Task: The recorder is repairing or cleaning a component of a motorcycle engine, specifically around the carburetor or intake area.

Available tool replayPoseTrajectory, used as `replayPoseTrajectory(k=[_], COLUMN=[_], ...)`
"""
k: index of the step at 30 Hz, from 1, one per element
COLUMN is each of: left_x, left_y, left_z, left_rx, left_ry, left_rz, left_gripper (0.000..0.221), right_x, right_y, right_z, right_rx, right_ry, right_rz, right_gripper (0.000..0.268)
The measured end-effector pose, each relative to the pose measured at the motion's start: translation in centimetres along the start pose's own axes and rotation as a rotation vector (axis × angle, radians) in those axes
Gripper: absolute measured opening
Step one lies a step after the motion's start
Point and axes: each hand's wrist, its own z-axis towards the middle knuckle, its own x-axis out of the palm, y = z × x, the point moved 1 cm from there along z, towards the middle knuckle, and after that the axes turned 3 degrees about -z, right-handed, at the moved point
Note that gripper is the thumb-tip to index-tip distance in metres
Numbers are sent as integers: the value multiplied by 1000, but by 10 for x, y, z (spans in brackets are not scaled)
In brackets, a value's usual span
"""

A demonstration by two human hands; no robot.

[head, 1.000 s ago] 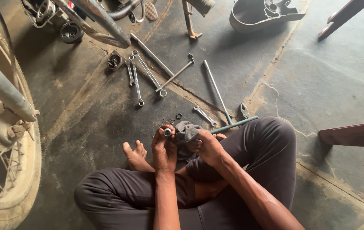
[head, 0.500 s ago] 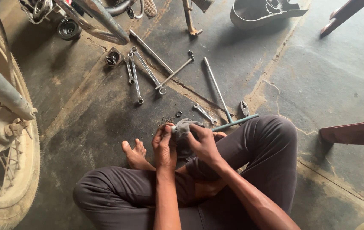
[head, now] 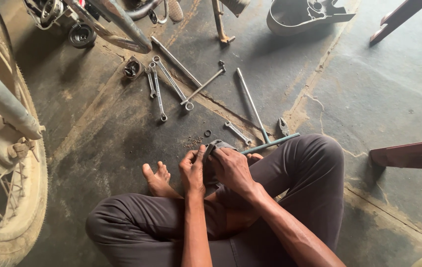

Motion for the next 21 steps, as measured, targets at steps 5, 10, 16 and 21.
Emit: replayPoseTrajectory(k=[5,10,16,21], left_x=[4,13,9,3], left_y=[-3,-33,-17,-9], left_z=[-1,-11,-6,-7], left_rx=[-65,17,83,113], left_ry=[10,-8,25,86], left_rz=[-52,295,181,-51], left_gripper=[31,29,22,16], right_x=[8,14,6,31], right_y=[-2,-7,-18,-68], right_z=[-5,-10,-5,-16], right_rx=[-21,35,196,745], right_ry=[-38,-21,-7,269], right_rz=[-160,-196,7,923], right_gripper=[14,15,9,14])
